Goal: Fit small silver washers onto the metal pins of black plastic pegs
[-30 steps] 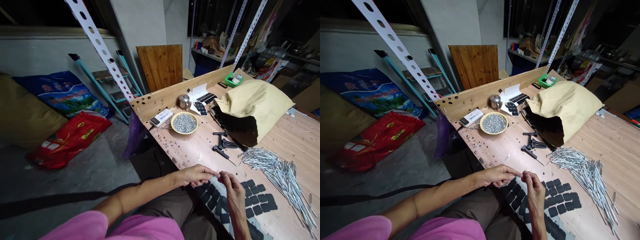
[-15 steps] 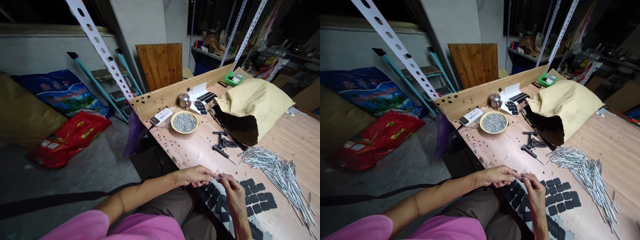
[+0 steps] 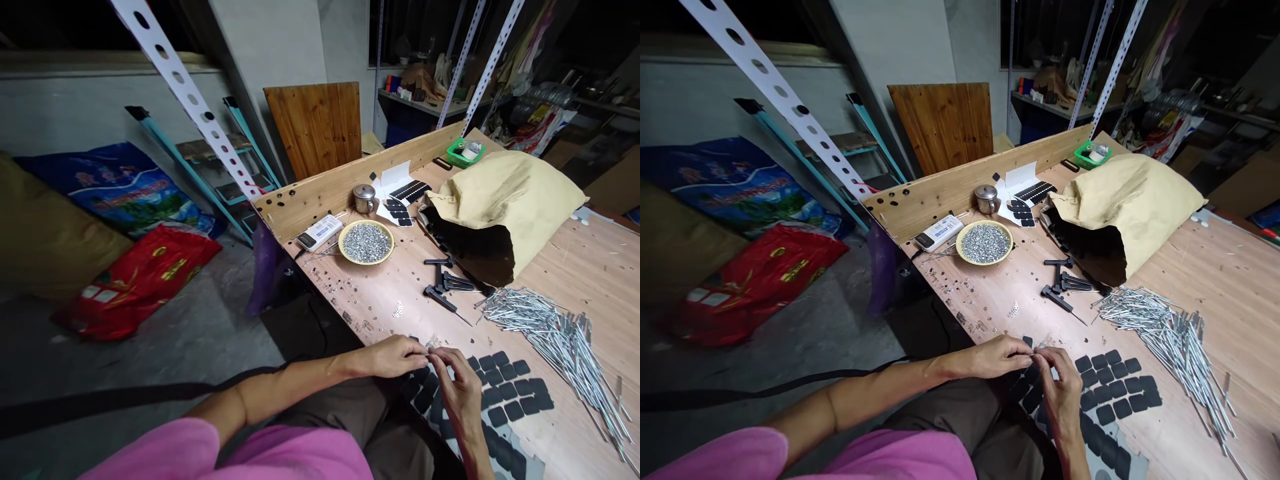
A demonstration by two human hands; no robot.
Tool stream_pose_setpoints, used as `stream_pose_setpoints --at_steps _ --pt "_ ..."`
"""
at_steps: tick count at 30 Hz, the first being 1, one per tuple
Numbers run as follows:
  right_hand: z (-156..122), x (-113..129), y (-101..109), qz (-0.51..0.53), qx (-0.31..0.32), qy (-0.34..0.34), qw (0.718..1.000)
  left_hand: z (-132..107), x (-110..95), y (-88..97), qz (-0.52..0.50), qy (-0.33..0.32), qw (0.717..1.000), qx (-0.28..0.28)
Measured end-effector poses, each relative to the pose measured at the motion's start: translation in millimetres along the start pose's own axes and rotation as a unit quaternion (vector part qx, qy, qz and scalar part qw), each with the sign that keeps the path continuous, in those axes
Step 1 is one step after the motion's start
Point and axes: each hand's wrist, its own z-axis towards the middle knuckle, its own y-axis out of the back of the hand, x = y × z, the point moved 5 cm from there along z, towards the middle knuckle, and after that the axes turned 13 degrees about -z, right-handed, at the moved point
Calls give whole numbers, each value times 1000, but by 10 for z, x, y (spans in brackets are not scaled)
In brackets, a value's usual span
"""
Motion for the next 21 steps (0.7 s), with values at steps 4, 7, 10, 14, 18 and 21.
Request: stream_pose_setpoints --at_steps 4,7,10,14,18,21 --pt "-2 -180 -66 44 59 -85 994 -40 76 -56 -206 145 967 31" --pt "-68 -319 -176 88 104 -156 978 -44 211 -123 -333 245 910 32" --pt "-150 -377 -282 124 140 -192 963 -30 390 -167 -358 297 885 16" --pt "-223 -407 -301 151 146 -223 952 -31 531 -204 -336 298 893 21" --pt "-265 -429 -229 129 121 -217 960 -42 505 -203 -295 257 920 8" --pt "-294 -444 -188 126 110 -206 964 -52 417 -212 -265 230 937 -4"
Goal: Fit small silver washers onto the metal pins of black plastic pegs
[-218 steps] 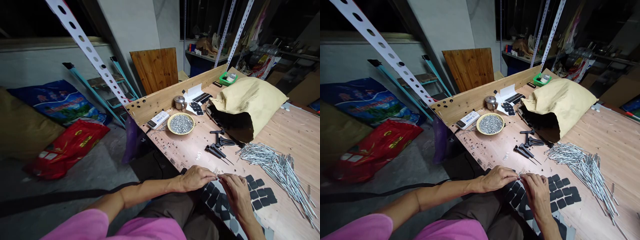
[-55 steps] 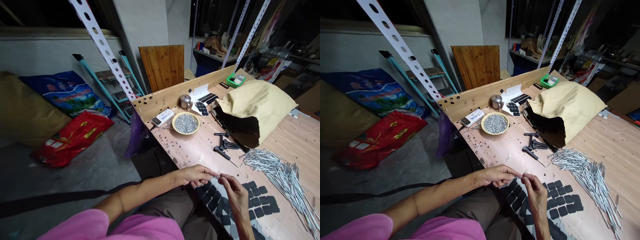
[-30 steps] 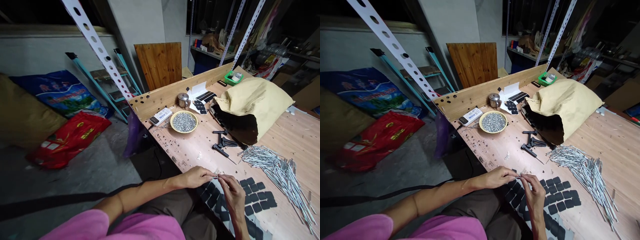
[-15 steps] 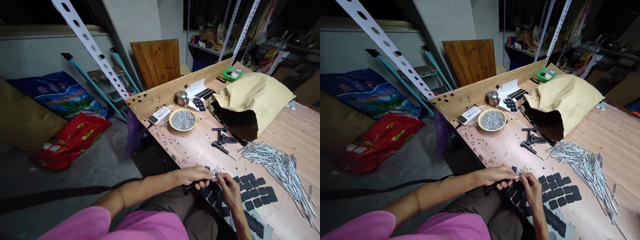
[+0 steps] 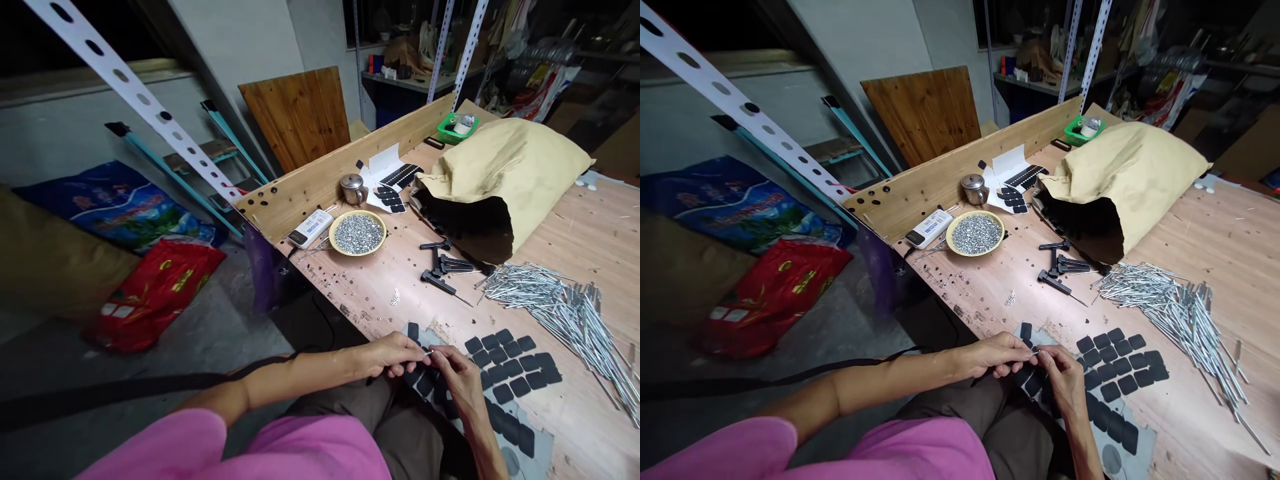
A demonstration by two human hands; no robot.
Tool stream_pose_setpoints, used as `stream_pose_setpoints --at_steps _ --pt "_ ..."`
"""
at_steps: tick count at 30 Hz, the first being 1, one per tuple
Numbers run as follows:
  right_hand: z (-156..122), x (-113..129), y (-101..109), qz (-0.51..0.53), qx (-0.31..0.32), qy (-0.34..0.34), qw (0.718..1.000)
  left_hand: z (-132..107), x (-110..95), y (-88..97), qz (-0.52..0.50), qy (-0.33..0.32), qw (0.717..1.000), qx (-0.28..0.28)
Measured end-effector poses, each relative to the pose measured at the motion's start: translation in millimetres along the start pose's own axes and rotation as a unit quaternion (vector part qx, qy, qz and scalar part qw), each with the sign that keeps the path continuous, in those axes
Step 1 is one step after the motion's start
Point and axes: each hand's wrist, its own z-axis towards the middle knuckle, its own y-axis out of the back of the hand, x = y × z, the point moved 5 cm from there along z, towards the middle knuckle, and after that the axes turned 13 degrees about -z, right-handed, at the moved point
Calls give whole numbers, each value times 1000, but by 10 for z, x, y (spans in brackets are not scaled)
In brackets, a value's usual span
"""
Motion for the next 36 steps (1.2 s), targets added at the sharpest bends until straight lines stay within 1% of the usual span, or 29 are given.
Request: stream_pose_setpoints --at_steps 4,8,10,12,14,15,17,19,20,23,27,29,32,36 --pt "-25 33 51 -15 8 37 999 -54 -109 -61 85 -68 994 -27" --pt "-63 122 106 -80 -12 82 993 -50 -199 -103 205 -165 964 -45" --pt "-96 165 98 -121 -27 107 986 -32 -200 -105 245 -183 951 -56" --pt "-135 199 75 -150 -51 137 978 -24 -188 -109 246 -188 949 -53" --pt "-168 217 56 -154 -78 159 972 -34 -178 -116 203 -183 961 -39" --pt "-179 217 53 -148 -91 163 971 -42 -169 -122 170 -169 970 -26" --pt "-185 207 65 -127 -107 152 974 -58 -145 -138 104 -124 987 3" --pt "-176 197 98 -100 -111 130 980 -75 -142 -160 63 -91 993 25" --pt "-168 196 117 -86 -106 119 983 -82 -155 -171 53 -91 994 31" --pt "-145 194 170 -43 -79 83 992 -87 -218 -203 58 -127 990 29" --pt "-139 158 222 16 -64 22 998 -72 -285 -236 129 -185 974 5" --pt "-145 148 235 31 -62 8 998 -69 -315 -254 178 -211 961 2" --pt "-153 168 248 22 -51 19 998 -74 -339 -265 250 -224 942 -2" --pt "-176 230 286 -25 -57 59 996 -96 -374 -239 339 -233 911 -33"
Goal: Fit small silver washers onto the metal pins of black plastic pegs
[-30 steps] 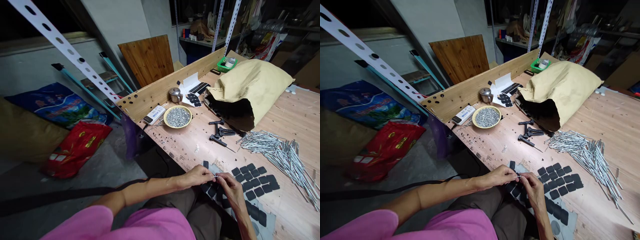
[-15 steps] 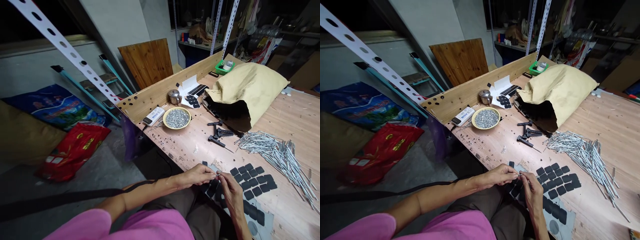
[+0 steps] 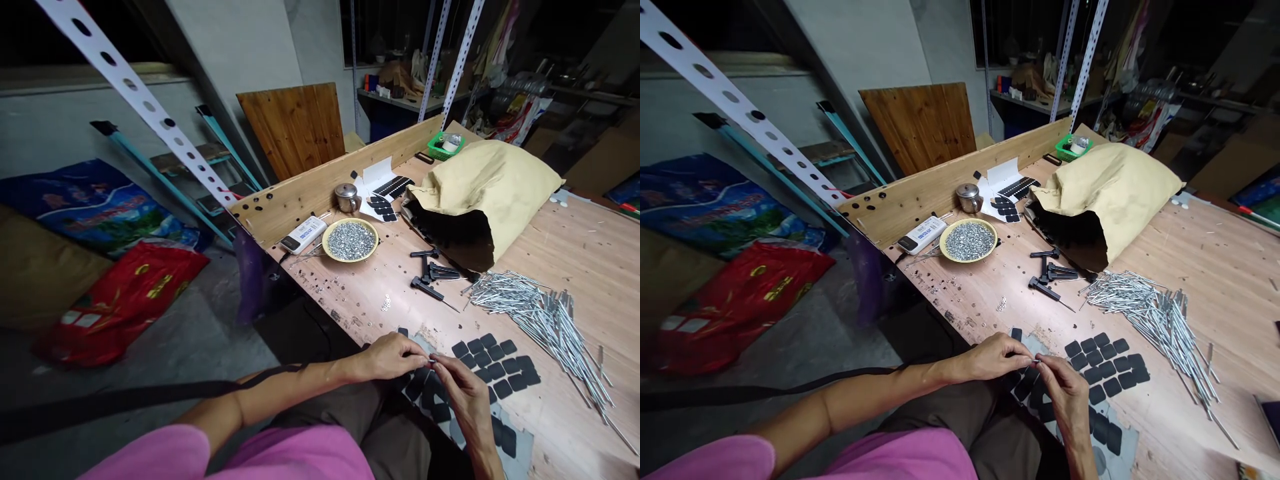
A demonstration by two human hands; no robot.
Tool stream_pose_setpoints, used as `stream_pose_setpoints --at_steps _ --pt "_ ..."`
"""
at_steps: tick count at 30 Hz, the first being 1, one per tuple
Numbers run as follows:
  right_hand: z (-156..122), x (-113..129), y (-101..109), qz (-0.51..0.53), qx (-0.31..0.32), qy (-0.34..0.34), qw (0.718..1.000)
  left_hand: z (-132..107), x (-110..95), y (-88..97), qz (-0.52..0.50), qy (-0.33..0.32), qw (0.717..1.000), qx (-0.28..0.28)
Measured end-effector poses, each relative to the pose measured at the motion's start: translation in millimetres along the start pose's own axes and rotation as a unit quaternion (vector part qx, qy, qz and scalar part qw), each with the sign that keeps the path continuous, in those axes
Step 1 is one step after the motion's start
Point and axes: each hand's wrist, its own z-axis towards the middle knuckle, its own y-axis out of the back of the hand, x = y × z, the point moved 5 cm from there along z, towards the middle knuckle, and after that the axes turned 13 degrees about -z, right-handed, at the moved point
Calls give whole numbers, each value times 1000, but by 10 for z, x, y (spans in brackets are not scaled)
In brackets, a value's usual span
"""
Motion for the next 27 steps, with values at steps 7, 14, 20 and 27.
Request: stream_pose_setpoints --at_steps 7,14,20,27 --pt "-41 94 20 -56 -14 39 998 -19 35 -49 -28 5 997 70" --pt "-78 157 44 -134 -63 103 984 -89 -112 -32 133 -72 988 -23" --pt "-139 283 10 -214 -61 242 944 -58 -66 -39 63 -54 996 33" --pt "-179 341 -60 -371 -84 356 854 -120 -49 -80 191 -142 971 7"
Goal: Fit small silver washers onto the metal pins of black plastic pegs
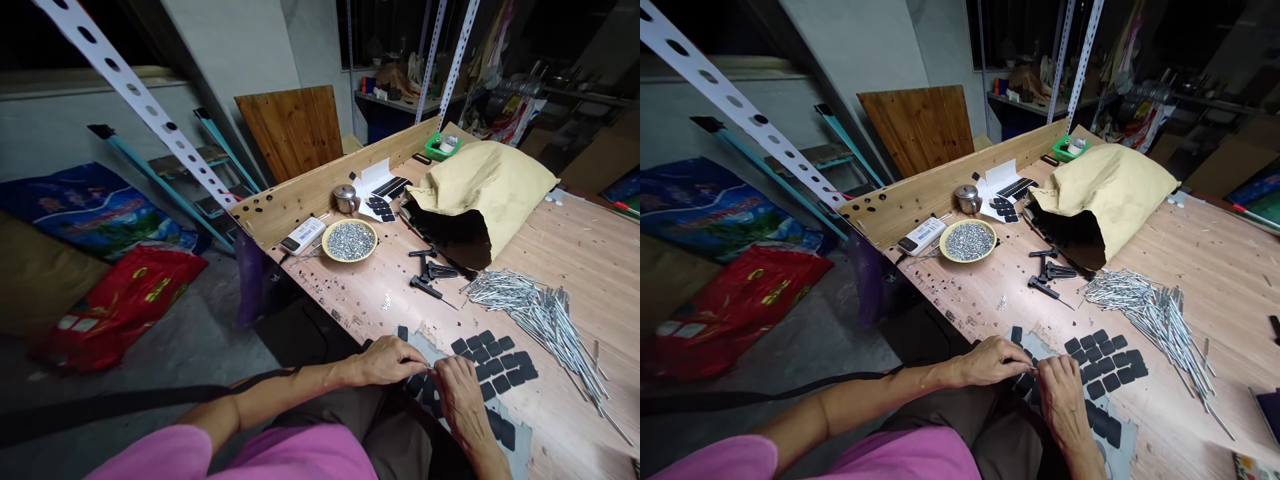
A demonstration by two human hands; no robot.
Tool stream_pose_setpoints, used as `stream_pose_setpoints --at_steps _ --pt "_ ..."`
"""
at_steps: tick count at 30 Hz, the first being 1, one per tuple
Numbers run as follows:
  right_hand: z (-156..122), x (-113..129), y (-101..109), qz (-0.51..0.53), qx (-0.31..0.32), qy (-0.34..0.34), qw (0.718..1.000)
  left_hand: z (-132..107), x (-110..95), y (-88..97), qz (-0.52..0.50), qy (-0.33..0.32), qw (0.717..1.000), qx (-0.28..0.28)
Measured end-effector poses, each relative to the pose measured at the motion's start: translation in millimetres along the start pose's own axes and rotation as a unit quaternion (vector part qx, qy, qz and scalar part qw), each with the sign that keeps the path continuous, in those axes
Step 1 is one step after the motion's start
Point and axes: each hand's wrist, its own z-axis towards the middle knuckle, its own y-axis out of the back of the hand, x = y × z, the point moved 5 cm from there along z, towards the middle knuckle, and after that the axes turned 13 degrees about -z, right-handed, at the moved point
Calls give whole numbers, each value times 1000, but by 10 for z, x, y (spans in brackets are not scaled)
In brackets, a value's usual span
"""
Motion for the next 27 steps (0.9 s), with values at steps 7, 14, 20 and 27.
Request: stream_pose_setpoints --at_steps 7,14,20,27 --pt "-46 11 0 45 -20 -33 998 -91 -114 -46 217 -161 961 -63" --pt "-22 36 47 85 -43 -18 995 17 80 -81 -139 13 990 21" --pt "2 109 69 94 -14 61 994 49 141 -79 -388 106 899 175" --pt "23 -6 102 159 -9 -65 985 75 142 -131 -514 164 817 203"
